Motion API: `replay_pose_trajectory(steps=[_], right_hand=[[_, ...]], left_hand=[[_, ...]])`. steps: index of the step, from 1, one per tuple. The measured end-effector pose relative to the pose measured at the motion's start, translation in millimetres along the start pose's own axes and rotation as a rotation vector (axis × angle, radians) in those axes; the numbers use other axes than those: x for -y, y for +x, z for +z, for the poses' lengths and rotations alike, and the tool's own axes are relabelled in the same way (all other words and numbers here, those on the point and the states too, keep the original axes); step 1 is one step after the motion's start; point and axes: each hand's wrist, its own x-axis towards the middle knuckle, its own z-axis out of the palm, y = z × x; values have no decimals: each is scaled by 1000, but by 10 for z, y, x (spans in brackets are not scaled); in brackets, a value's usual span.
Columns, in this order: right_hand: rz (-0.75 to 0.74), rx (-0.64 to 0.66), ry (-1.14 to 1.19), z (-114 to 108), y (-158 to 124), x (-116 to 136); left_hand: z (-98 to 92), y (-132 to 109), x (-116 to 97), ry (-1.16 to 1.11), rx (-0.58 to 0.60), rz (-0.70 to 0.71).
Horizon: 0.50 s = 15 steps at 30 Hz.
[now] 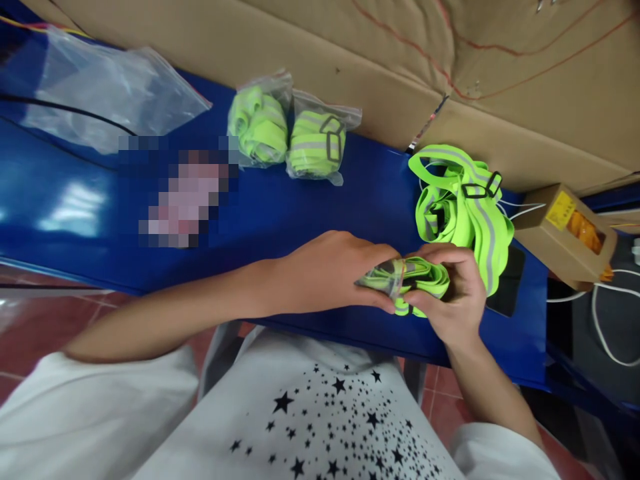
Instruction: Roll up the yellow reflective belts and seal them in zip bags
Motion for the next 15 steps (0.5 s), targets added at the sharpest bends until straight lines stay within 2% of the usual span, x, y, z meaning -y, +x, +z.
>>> replay_pose_trajectory(steps=[3, 5, 8, 11, 15], right_hand=[[-25, -124, -89, 23, 5, 74], [-40, -49, -152, -13, 18, 120], [4, 82, -122, -155, 77, 155], [39, 23, -80, -263, 117, 128], [77, -36, -92, -191, 79, 68]], left_hand=[[21, 62, -49, -47, -100, -60], [41, 92, -63, -81, -168, -103], [60, 91, -61, -188, -228, -114], [78, 63, -56, -300, -260, -111], [70, 88, -96, -227, -274, -162]])
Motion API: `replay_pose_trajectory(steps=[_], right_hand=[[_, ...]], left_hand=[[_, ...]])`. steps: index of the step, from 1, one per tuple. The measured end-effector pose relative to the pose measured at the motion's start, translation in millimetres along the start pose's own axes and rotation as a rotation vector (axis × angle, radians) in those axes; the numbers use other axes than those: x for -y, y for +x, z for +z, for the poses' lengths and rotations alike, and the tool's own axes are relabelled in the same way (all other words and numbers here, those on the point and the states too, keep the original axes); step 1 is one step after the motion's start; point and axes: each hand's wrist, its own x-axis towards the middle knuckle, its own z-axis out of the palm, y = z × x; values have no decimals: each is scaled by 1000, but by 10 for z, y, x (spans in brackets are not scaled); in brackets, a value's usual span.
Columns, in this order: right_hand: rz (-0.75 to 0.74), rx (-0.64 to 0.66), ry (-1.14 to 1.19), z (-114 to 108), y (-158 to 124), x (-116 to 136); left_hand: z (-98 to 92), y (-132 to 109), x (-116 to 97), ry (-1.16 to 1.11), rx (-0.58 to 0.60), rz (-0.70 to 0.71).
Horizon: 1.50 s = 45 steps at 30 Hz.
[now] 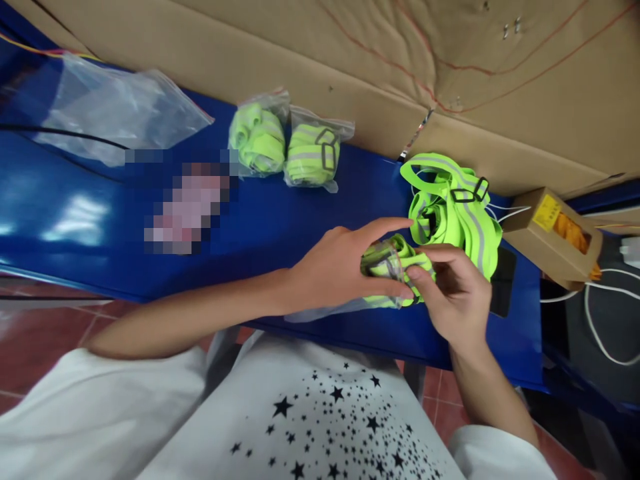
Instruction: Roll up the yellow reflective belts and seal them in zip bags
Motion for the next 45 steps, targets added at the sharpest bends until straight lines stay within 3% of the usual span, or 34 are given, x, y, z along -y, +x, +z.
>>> replay_pose_trajectory(steps=[4, 8, 10, 14, 19, 23, 26, 30, 34, 37, 41, 45], right_hand=[[-31, -44, 15, 98, -37, -14], [-27, -15, -8, 134, -38, -19], [-40, 18, -53, 156, -42, -14], [-135, 159, -118, 159, -34, 24], [-186, 403, -62, 142, -28, 58], [-96, 420, 12, 156, -25, 76], [4, 448, 15, 43, 17, 101], [-5, 411, -41, -158, 48, 89], [57, 404, -64, -168, 15, -6], [10, 431, -85, -126, 12, -61], [-158, 435, -207, -126, 46, -69], [-213, 498, -134, -141, 48, -91]], left_hand=[[-47, 88, -5, -6, 94, -29], [-44, 103, 227, -370, 355, -152], [-2, 61, 377, -440, 414, -213], [72, -66, 507, -394, 384, -153], [116, -159, 358, -350, 392, -140], [164, -154, 282, -439, 410, -190], [135, -157, 298, -545, 305, -223], [85, -190, 371, -694, 161, -244], [170, -206, 459, -804, 59, -323], [245, -194, 493, -844, 18, -350], [268, -180, 499, -798, 23, -300], [289, -208, 506, -805, 90, -289]])
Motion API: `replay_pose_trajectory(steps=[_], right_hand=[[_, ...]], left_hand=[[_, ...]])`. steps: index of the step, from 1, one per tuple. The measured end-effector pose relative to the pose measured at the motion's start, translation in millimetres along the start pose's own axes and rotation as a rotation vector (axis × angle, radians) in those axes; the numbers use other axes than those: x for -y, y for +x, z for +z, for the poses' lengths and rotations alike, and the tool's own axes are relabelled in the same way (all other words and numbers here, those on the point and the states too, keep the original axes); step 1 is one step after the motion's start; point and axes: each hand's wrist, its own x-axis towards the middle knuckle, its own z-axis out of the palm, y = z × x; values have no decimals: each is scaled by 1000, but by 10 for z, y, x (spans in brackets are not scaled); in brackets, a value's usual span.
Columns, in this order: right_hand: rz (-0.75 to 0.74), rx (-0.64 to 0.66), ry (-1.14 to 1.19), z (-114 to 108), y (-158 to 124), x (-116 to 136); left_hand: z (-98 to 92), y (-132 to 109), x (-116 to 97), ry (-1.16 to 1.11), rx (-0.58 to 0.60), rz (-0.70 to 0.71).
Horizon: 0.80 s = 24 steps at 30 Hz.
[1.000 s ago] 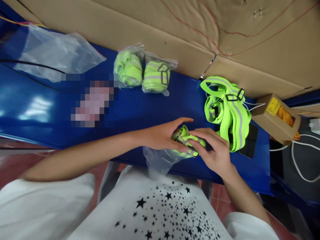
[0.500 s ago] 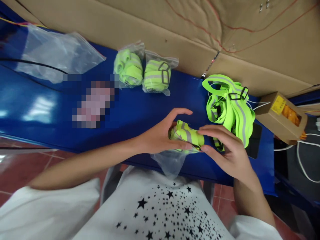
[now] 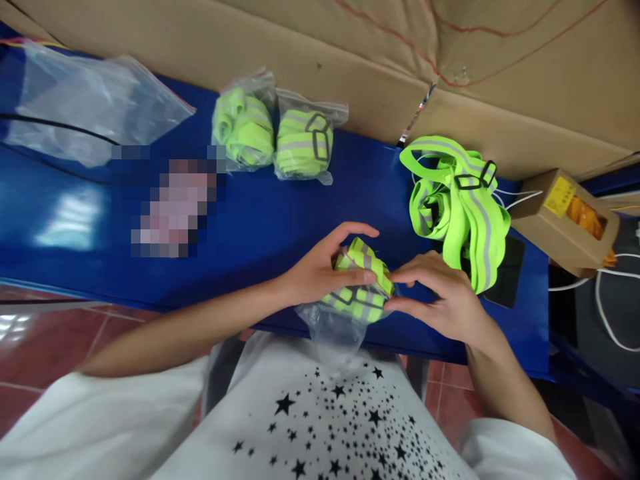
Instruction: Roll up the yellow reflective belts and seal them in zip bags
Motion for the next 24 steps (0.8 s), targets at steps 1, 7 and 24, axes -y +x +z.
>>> replay_pose_trajectory(steps=[1, 7, 24], right_hand=[[-9, 7, 43, 5, -9, -6], [59, 4, -64, 5, -30, 69], [-134, 39, -310, 55, 118, 240]], left_hand=[[0, -6, 9, -15, 35, -1], [-58, 27, -96, -72, 65, 66], [-50, 115, -271, -3, 143, 232]])
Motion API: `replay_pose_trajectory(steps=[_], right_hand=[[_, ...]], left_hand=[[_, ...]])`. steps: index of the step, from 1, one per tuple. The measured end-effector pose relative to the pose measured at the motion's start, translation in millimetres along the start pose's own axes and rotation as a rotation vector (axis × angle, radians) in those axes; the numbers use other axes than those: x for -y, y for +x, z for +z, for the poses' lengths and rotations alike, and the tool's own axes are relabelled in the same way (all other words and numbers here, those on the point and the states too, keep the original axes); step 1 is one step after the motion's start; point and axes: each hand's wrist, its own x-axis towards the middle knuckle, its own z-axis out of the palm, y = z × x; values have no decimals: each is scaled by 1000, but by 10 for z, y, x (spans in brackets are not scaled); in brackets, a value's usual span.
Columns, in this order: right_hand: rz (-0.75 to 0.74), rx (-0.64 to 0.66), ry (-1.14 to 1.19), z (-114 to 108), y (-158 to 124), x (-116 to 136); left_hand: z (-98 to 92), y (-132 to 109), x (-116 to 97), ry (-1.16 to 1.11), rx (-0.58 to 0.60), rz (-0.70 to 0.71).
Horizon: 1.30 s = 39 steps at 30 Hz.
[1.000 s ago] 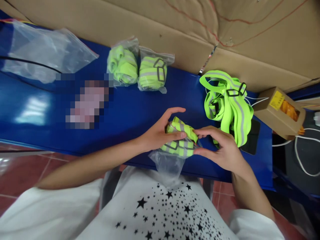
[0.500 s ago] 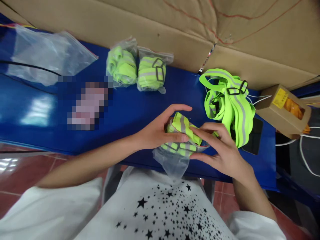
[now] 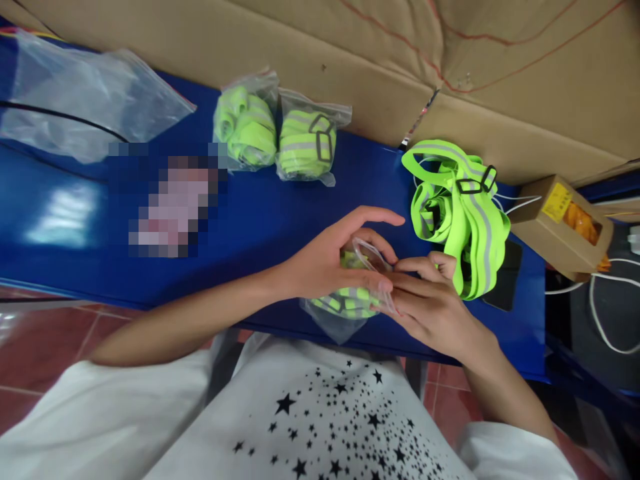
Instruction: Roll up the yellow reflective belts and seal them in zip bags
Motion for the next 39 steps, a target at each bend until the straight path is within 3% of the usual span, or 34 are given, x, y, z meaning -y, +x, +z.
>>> replay_pose_trajectory(steps=[4, 7, 10, 13, 18, 23, 30, 32, 35, 39], right_hand=[[21, -87, -31, 12, -10, -59], [81, -209, -87, 14, -32, -110], [105, -206, -138, -14, -46, -124], [100, -152, -123, -49, -36, -111], [66, -16, 175, -89, 13, -130], [53, -10, 101, -222, 51, -161], [68, 193, 104, -48, 157, -37], [57, 152, 163, -48, 165, -72], [35, -12, 321, -132, 122, -214], [106, -131, 455, -195, 33, -383]], left_hand=[[-120, 13, 58, -111, 19, -94], [-184, 37, 142, -189, 53, -270], [-166, 52, 197, -164, 90, -353], [-91, 41, 170, -69, 64, -252], [-34, 3, 40, 111, 81, -137], [-119, 22, 0, 84, 57, -54], [-45, -2, 69, 155, 9, -110], [-32, -7, 66, 153, 6, -95], [-69, -2, 26, 143, 31, -51], [-145, 3, -17, 154, 90, -102]])
